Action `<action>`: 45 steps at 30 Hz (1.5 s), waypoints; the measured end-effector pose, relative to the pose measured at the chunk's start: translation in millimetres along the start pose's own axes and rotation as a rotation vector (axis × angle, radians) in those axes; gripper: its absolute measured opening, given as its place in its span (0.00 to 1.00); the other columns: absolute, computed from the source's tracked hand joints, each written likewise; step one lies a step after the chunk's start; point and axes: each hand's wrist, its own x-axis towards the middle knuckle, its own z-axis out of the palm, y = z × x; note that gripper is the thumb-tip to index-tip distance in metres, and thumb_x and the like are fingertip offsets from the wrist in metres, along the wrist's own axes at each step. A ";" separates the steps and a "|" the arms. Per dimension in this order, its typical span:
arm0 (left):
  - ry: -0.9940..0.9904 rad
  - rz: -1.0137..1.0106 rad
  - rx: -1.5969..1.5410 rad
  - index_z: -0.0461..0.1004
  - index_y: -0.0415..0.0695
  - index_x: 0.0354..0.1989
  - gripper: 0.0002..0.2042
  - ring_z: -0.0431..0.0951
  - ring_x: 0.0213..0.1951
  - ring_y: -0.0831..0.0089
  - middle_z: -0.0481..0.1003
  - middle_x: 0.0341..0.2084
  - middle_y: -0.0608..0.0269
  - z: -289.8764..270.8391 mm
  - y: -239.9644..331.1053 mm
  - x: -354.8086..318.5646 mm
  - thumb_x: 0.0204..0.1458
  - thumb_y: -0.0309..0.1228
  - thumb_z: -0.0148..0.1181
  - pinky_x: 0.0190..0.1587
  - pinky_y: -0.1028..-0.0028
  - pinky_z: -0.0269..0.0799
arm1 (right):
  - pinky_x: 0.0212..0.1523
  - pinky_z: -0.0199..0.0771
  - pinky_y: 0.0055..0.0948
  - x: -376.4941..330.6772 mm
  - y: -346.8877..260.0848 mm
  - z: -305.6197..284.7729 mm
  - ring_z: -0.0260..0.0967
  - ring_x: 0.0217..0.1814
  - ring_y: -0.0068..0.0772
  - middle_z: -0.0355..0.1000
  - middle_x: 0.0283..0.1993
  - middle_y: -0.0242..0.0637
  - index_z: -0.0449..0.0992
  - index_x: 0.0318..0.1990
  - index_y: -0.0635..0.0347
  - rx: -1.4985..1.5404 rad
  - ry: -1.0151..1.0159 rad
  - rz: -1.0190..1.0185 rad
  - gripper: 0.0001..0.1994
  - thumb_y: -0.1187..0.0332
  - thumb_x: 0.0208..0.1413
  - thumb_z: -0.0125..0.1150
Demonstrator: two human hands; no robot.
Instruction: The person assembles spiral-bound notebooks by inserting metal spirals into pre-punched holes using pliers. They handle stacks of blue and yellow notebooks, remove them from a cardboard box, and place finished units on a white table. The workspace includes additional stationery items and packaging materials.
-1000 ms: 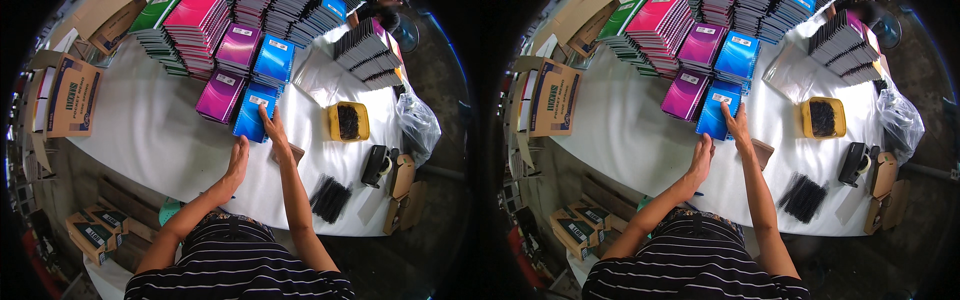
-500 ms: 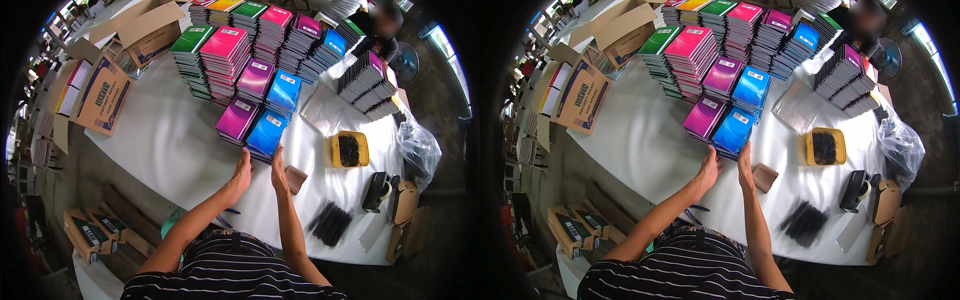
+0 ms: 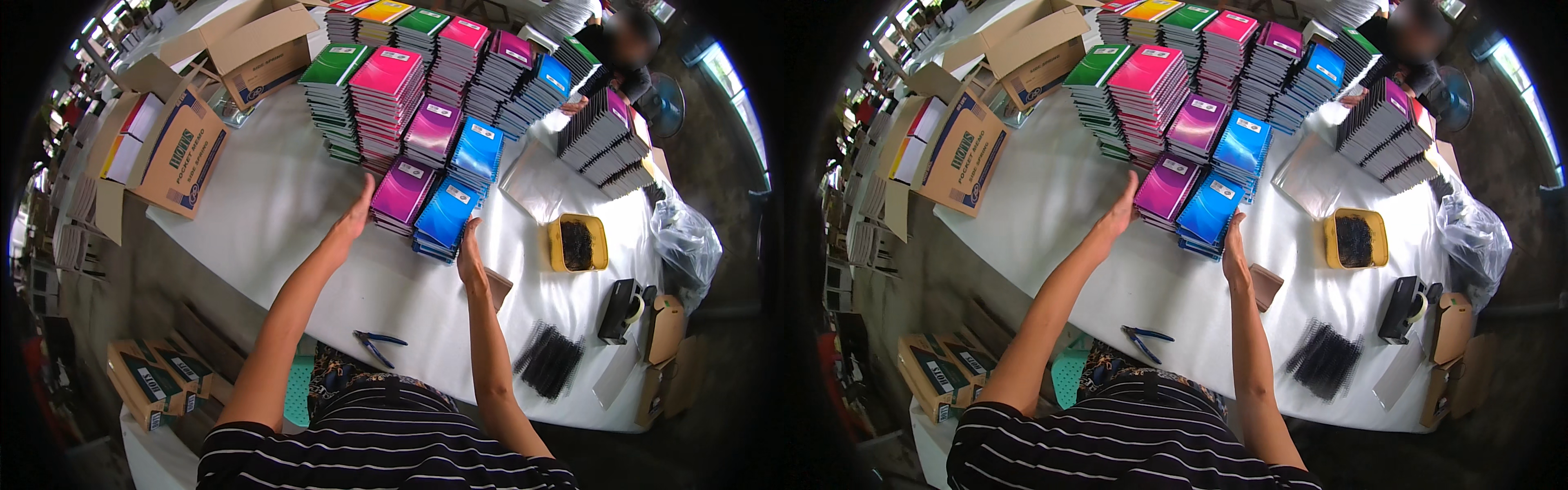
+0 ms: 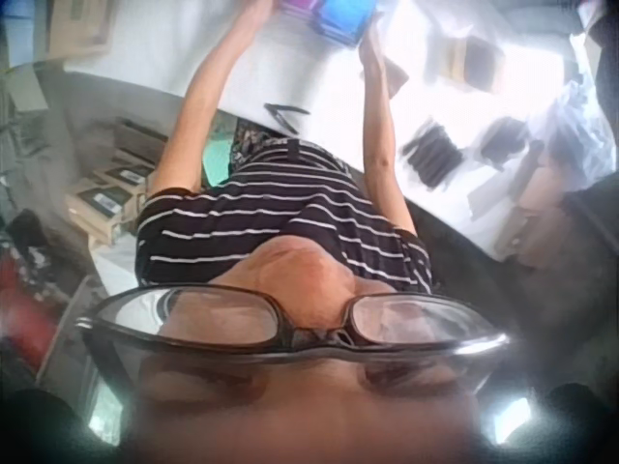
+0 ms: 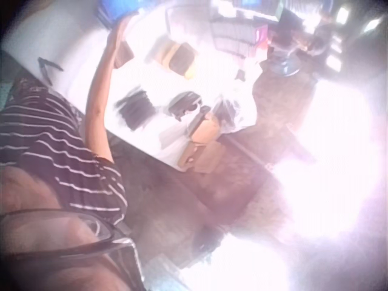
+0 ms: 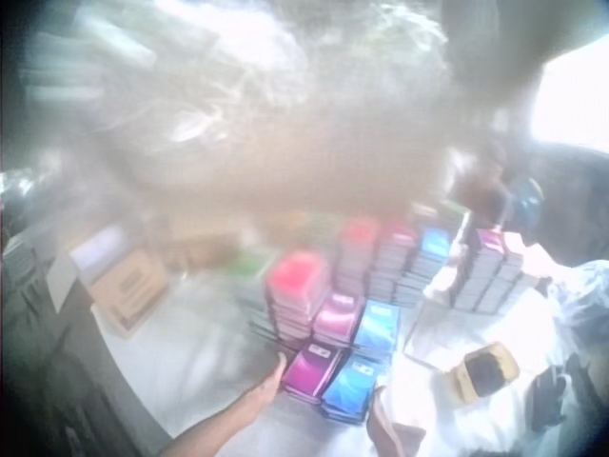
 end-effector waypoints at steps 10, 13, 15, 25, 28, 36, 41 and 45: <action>-0.100 -0.118 0.022 0.64 0.58 0.63 0.34 0.63 0.57 0.78 0.68 0.56 0.77 7.3 7.9 -4.1 0.52 0.65 0.47 0.61 0.69 0.51 | 0.74 0.34 0.37 -4.7 21.0 5.8 0.34 0.77 0.39 0.34 0.76 0.43 0.35 0.72 0.64 -0.011 0.155 0.006 0.47 0.32 0.59 0.28; -0.031 -0.113 -0.001 0.69 0.56 0.59 0.32 0.64 0.49 0.82 0.70 0.50 0.80 14.7 -2.9 -19.2 0.53 0.64 0.48 0.53 0.73 0.55 | 0.74 0.37 0.36 5.1 25.3 -13.1 0.37 0.76 0.39 0.37 0.75 0.44 0.37 0.71 0.65 0.033 0.015 -0.017 0.46 0.33 0.60 0.28; 0.002 -0.091 -0.035 0.70 0.55 0.57 0.31 0.65 0.46 0.84 0.70 0.48 0.81 22.2 -8.5 -34.0 0.53 0.63 0.48 0.50 0.76 0.57 | 0.73 0.40 0.36 2.4 26.3 -16.2 0.41 0.75 0.38 0.41 0.75 0.44 0.40 0.71 0.65 0.058 0.048 -0.010 0.45 0.33 0.61 0.29; 0.033 0.031 -0.134 0.71 0.57 0.53 0.24 0.66 0.50 0.83 0.72 0.46 0.82 -14.0 20.2 -20.0 0.58 0.58 0.43 0.55 0.75 0.56 | 0.74 0.35 0.35 35.8 31.5 38.0 0.35 0.76 0.37 0.37 0.76 0.41 0.38 0.72 0.61 0.127 -0.002 -0.050 0.41 0.37 0.64 0.31; 0.066 0.011 -0.153 0.70 0.57 0.54 0.25 0.66 0.51 0.82 0.72 0.48 0.80 -33.3 12.9 -0.2 0.58 0.58 0.43 0.56 0.73 0.57 | 0.74 0.32 0.35 42.6 29.1 41.8 0.33 0.77 0.37 0.37 0.76 0.42 0.37 0.72 0.61 0.076 -0.053 -0.078 0.41 0.37 0.64 0.30; 0.267 0.171 -0.109 0.57 0.46 0.67 0.40 0.58 0.64 0.71 0.62 0.64 0.68 -29.4 1.2 -2.8 0.56 0.67 0.37 0.65 0.68 0.49 | 0.72 0.38 0.42 -20.6 35.7 48.5 0.39 0.75 0.49 0.42 0.74 0.51 0.45 0.70 0.63 -0.613 0.291 -0.362 0.34 0.53 0.65 0.44; 0.549 0.541 0.220 0.48 0.44 0.70 0.35 0.44 0.72 0.62 0.47 0.71 0.55 -61.8 33.1 -34.7 0.60 0.48 0.50 0.70 0.67 0.42 | 0.71 0.36 0.58 -148.1 70.4 89.0 0.41 0.75 0.52 0.48 0.72 0.47 0.63 0.65 0.43 -1.384 -0.414 -0.536 0.36 0.50 0.47 0.67; 0.447 0.905 0.551 0.52 0.46 0.69 0.31 0.46 0.71 0.56 0.51 0.69 0.52 -97.4 99.5 -111.7 0.58 0.32 0.55 0.69 0.65 0.46 | 0.71 0.38 0.55 -145.4 124.3 81.1 0.47 0.73 0.45 0.56 0.70 0.39 0.66 0.62 0.45 -1.429 -0.309 -0.417 0.27 0.54 0.54 0.59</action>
